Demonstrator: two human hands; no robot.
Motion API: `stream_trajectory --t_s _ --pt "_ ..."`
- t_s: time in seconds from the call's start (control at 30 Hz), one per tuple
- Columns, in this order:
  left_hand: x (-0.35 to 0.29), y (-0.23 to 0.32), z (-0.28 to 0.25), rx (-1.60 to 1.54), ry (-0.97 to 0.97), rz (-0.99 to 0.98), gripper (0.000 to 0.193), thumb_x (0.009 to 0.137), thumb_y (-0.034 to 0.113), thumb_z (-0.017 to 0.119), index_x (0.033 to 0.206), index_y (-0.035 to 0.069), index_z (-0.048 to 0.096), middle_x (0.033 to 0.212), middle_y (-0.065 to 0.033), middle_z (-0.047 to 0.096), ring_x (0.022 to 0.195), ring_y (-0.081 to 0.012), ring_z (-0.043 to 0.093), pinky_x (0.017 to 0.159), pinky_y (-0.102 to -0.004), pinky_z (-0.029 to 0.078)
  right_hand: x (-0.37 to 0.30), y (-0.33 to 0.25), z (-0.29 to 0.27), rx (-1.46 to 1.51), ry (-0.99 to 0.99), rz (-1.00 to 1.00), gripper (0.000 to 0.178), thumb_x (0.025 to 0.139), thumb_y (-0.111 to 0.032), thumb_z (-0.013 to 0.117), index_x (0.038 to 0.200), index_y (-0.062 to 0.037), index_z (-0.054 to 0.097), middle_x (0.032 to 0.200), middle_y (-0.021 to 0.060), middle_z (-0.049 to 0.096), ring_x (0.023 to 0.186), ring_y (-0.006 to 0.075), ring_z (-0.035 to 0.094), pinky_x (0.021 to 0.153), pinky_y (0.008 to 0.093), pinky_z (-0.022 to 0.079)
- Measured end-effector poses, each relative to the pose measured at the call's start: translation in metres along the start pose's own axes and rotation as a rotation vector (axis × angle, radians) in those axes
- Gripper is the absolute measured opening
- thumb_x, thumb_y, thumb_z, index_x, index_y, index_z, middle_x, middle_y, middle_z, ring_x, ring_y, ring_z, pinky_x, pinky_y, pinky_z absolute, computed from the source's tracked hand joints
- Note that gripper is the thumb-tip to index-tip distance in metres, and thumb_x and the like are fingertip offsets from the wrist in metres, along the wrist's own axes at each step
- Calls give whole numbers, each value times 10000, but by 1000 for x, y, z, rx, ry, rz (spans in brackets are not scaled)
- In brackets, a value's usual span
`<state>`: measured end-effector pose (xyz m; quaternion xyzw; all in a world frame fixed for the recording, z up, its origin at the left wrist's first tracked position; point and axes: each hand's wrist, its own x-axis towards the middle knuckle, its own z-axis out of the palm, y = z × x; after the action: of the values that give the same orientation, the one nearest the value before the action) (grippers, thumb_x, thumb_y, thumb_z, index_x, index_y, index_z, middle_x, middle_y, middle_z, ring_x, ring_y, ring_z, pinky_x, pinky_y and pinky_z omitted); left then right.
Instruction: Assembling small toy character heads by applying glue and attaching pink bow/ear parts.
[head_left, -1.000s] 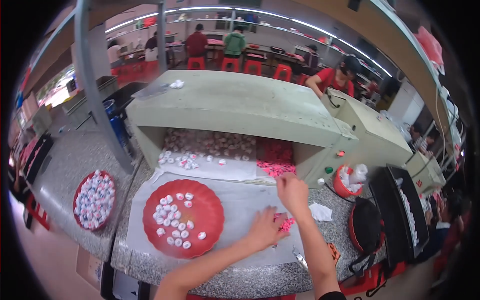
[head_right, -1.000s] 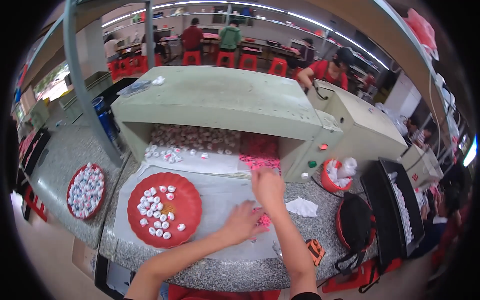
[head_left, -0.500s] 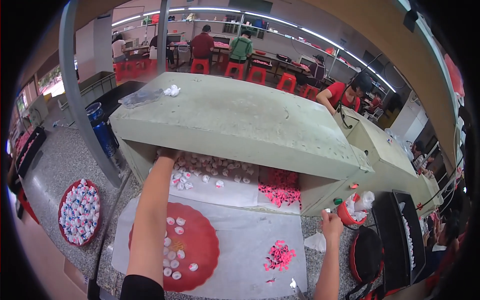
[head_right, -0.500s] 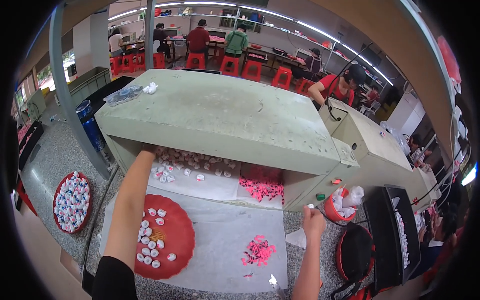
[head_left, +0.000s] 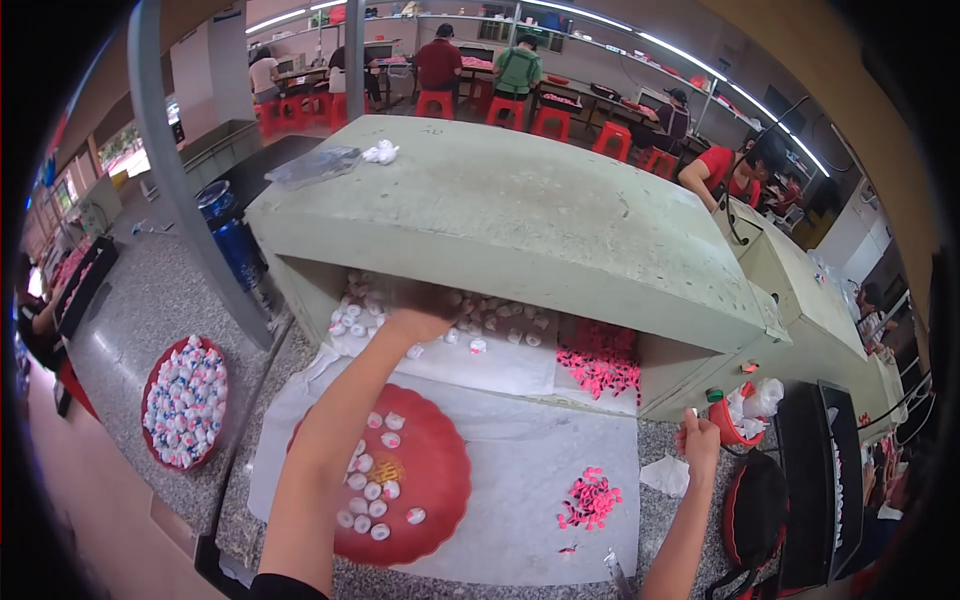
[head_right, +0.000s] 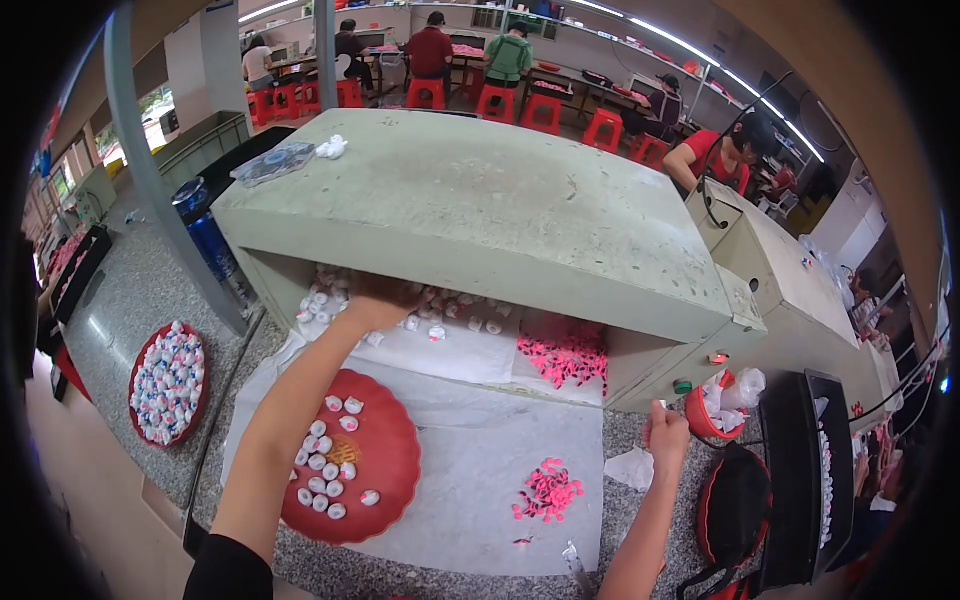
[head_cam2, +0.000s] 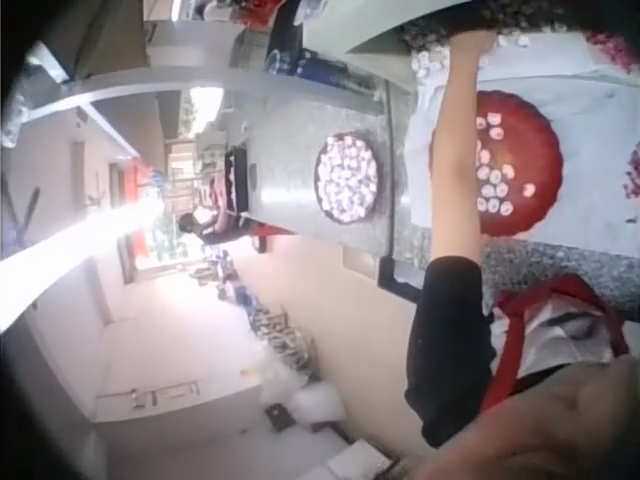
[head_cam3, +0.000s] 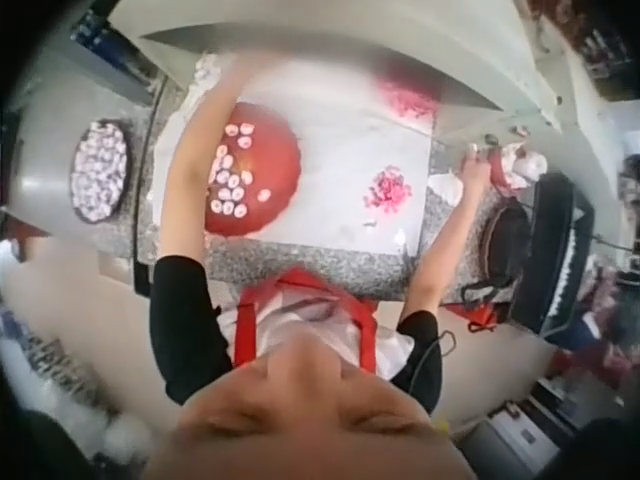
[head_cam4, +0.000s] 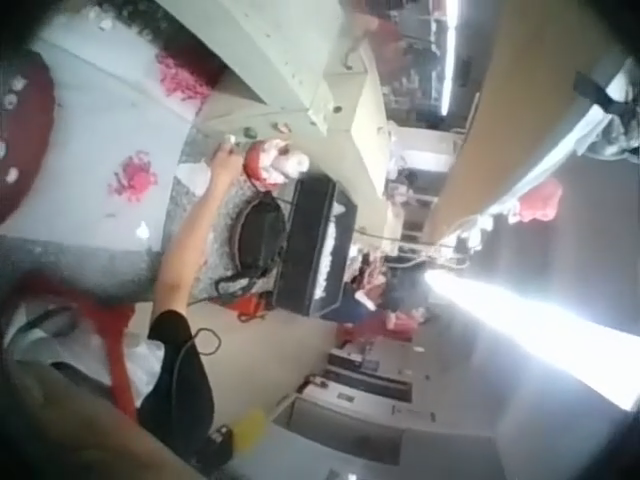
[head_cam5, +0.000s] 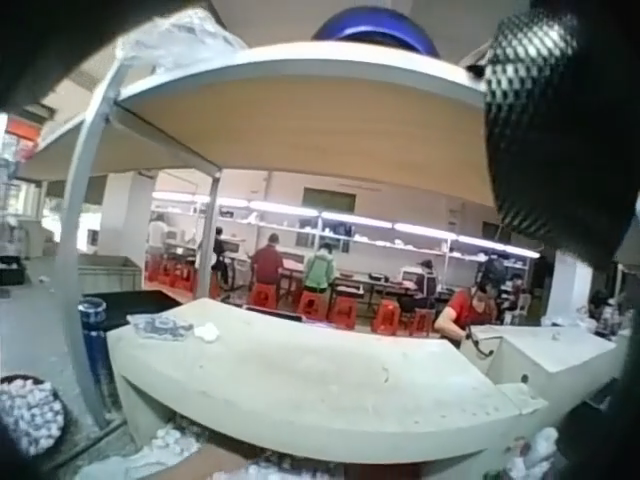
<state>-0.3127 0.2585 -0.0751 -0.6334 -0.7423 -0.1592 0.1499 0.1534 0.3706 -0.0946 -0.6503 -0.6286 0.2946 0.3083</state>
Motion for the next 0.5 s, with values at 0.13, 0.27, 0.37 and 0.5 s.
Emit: stream_trajectory --t_s 0.13,0.27,0.37,0.5 --pt "-27 -23 -21 -221 -87 -26 557 823 523 440 1232 146 473 1203 -170 466 1138 -350 392 928 -507 285 -55 -39 19 -749 291 -389 240 798 -271 596 843 -36 595 648 110 610 580 307 599 594 404 477" --pt "-101 -25 -97 -219 -111 -123 519 819 393 557 1249 129 441 1243 -208 403 1166 -369 376 963 -491 281 -167 -113 59 -239 -428 -948 476 644 -114 695 1096 -100 548 1131 137 529 1078 292 498 863 364 427" --pt "-188 -24 -124 -204 -22 -210 549 795 329 612 1254 96 422 1209 -207 413 1089 -367 435 915 -440 352 -208 -134 87 -420 -574 -1322 460 651 -109 682 1091 -126 553 1202 105 498 1188 270 403 942 377 372" --pt "-277 -5 -125 -229 -82 -582 567 806 308 611 1258 43 395 1092 -213 514 925 -310 556 769 -357 457 -194 -114 131 -281 -713 -1481 306 685 -100 652 984 -128 594 1205 54 499 1214 248 372 938 409 368"
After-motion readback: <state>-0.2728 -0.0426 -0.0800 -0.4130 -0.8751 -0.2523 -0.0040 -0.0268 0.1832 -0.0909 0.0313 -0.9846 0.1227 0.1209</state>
